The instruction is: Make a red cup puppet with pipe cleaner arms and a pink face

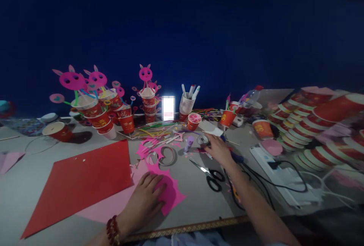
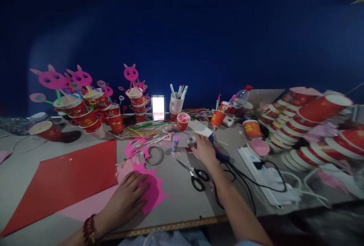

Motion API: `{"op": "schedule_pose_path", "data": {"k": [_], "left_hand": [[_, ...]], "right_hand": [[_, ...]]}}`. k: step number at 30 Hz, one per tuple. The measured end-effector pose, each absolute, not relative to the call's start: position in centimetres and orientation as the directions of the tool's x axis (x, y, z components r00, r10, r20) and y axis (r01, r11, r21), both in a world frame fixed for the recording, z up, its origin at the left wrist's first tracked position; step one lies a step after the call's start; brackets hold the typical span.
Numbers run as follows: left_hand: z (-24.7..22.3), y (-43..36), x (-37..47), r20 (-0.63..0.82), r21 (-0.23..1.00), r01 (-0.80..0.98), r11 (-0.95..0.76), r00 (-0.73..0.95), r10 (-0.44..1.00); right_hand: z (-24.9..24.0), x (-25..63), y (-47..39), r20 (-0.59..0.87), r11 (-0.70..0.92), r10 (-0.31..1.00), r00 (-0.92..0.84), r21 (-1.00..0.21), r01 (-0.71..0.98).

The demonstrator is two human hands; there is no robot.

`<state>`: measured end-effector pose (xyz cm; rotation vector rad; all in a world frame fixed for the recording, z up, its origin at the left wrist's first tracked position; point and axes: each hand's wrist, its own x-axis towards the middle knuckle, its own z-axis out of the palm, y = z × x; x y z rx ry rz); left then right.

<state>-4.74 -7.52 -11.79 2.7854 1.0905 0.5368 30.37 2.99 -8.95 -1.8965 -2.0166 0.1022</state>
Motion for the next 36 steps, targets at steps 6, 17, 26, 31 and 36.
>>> {"op": "schedule_pose_path", "data": {"k": [6, 17, 26, 31, 36], "left_hand": [[-12.0, -8.7, -6.0, 0.267, 0.261, 0.690, -0.676, 0.621, 0.737], [-11.3, -9.4, -7.4, 0.186, 0.302, 0.661, -0.687, 0.666, 0.722], [-11.9, -10.0, -7.6, 0.226, 0.366, 0.665, -0.651, 0.615, 0.755], [-12.1, -9.8, -8.1, 0.278, 0.447, 0.672, -0.591, 0.524, 0.805], [-12.9, -9.2, -6.7, 0.283, 0.470, 0.707, -0.528, 0.445, 0.849]], "right_hand": [[-8.6, 30.2, 3.3, 0.250, 0.089, 0.968, -0.018, -0.278, 0.956], [-8.5, 23.4, -8.2, 0.165, 0.353, 0.936, -0.312, -0.493, 0.796], [-10.1, 15.6, -7.0, 0.009, 0.371, 0.866, -0.500, -0.682, 0.630], [-11.3, 15.8, -7.1, 0.009, 0.357, 0.872, -0.489, -0.695, 0.624], [-12.1, 15.9, -7.5, 0.031, 0.380, 0.861, -0.507, -0.701, 0.603]]}}
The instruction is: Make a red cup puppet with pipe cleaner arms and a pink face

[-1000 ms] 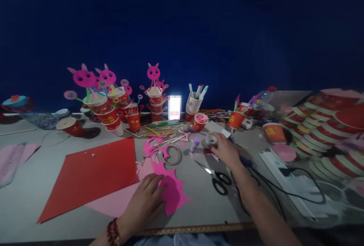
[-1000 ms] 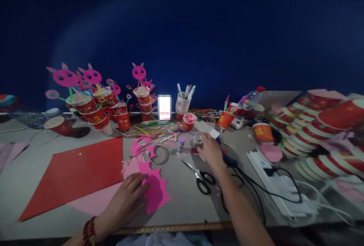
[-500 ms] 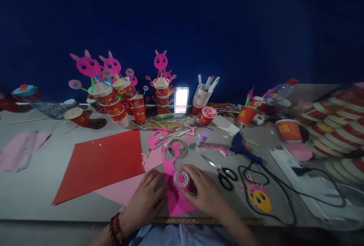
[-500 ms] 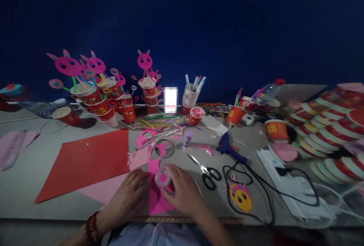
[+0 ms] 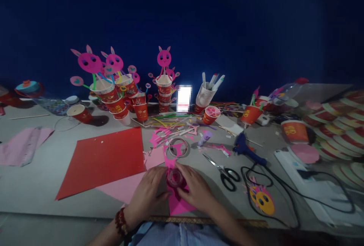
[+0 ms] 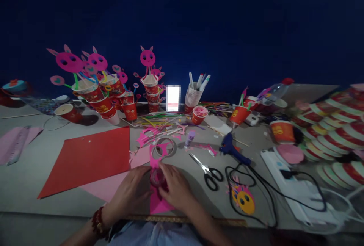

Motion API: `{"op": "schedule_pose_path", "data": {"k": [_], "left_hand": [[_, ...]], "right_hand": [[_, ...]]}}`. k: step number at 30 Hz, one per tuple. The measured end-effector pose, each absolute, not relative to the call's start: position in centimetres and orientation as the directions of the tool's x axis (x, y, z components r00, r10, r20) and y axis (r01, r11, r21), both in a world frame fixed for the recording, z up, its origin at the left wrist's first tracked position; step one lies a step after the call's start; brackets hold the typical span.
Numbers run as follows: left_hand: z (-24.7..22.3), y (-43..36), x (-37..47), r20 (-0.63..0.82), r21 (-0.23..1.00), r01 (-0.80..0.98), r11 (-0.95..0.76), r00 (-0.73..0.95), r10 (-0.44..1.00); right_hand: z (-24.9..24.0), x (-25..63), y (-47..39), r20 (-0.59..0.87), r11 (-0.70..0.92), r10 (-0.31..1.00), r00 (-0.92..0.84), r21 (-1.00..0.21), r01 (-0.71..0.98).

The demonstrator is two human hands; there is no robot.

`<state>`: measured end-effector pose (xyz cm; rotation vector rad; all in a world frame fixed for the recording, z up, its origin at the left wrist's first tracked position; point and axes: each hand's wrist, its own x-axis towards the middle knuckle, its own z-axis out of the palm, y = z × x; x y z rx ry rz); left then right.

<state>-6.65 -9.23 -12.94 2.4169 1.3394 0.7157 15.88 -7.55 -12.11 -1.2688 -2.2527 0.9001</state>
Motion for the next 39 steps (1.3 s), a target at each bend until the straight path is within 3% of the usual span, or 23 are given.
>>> {"op": "schedule_pose_path", "data": {"k": [5, 16, 29, 39], "left_hand": [[-13.8, -8.8, -5.2, 0.287, 0.414, 0.741, -0.529, 0.446, 0.848], [-14.7, -9.2, -5.8, 0.247, 0.464, 0.752, -0.468, 0.397, 0.884], [-14.6, -9.2, -5.2, 0.290, 0.481, 0.741, -0.468, 0.370, 0.883], [-14.2, -8.6, -6.8, 0.222, 0.513, 0.713, -0.478, 0.427, 0.876]], "right_hand": [[-13.0, 16.2, -7.8, 0.038, 0.371, 0.870, -0.492, -0.707, 0.602], [-14.0, 17.0, -9.8, 0.090, 0.333, 0.927, -0.364, -0.642, 0.691], [-13.6, 17.3, -10.1, 0.036, 0.320, 0.921, -0.387, -0.636, 0.703], [-13.0, 17.4, -10.0, 0.013, 0.293, 0.925, -0.379, -0.657, 0.694]]}}
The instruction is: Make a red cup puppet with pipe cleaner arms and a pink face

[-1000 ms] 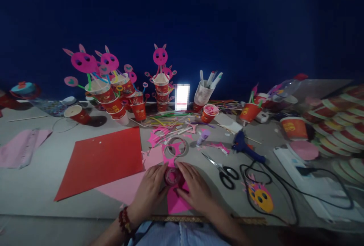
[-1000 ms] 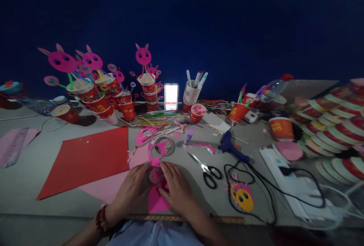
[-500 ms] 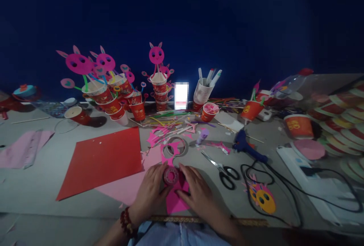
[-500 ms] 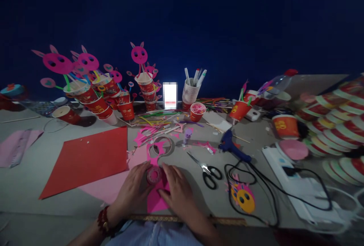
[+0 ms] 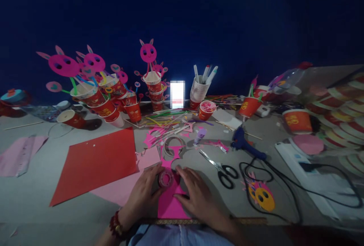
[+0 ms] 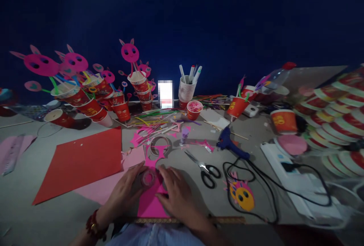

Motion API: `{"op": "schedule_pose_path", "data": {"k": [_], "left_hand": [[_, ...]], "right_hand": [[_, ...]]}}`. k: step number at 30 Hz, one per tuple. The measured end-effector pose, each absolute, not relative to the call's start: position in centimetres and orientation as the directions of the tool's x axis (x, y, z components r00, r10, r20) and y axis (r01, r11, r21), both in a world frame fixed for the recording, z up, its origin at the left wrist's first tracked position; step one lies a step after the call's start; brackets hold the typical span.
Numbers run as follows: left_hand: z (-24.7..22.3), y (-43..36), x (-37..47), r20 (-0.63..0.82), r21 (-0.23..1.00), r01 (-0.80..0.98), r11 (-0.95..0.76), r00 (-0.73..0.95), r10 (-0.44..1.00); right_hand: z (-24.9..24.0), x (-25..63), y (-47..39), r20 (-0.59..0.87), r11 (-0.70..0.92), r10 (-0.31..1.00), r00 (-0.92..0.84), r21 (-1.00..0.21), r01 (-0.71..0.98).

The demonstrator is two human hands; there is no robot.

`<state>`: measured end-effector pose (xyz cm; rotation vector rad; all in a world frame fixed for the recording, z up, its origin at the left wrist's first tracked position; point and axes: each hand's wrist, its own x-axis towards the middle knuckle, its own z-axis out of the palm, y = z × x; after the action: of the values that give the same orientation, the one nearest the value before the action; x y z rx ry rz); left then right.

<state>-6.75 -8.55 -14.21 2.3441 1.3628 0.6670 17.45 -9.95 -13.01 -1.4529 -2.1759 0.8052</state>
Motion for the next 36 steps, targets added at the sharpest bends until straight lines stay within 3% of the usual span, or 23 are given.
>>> {"op": "schedule_pose_path", "data": {"k": [11, 27, 32, 36], "left_hand": [[-14.6, -8.8, -6.3, 0.258, 0.495, 0.723, -0.483, 0.408, 0.876], [-14.0, -8.8, -5.9, 0.225, 0.541, 0.694, -0.475, 0.425, 0.877], [-12.3, -9.5, -6.1, 0.233, 0.483, 0.679, -0.552, 0.508, 0.829], [-11.7, -10.6, -6.3, 0.160, 0.405, 0.651, -0.642, 0.641, 0.750]], "right_hand": [[-13.0, 17.4, -9.8, 0.019, 0.298, 0.921, -0.389, -0.676, 0.674], [-11.9, 17.1, -9.6, 0.052, 0.428, 0.873, -0.484, -0.557, 0.711], [-12.0, 16.9, -9.7, 0.024, 0.434, 0.864, -0.503, -0.543, 0.719], [-11.5, 17.1, -9.4, 0.001, 0.443, 0.850, -0.526, -0.541, 0.715]]}}
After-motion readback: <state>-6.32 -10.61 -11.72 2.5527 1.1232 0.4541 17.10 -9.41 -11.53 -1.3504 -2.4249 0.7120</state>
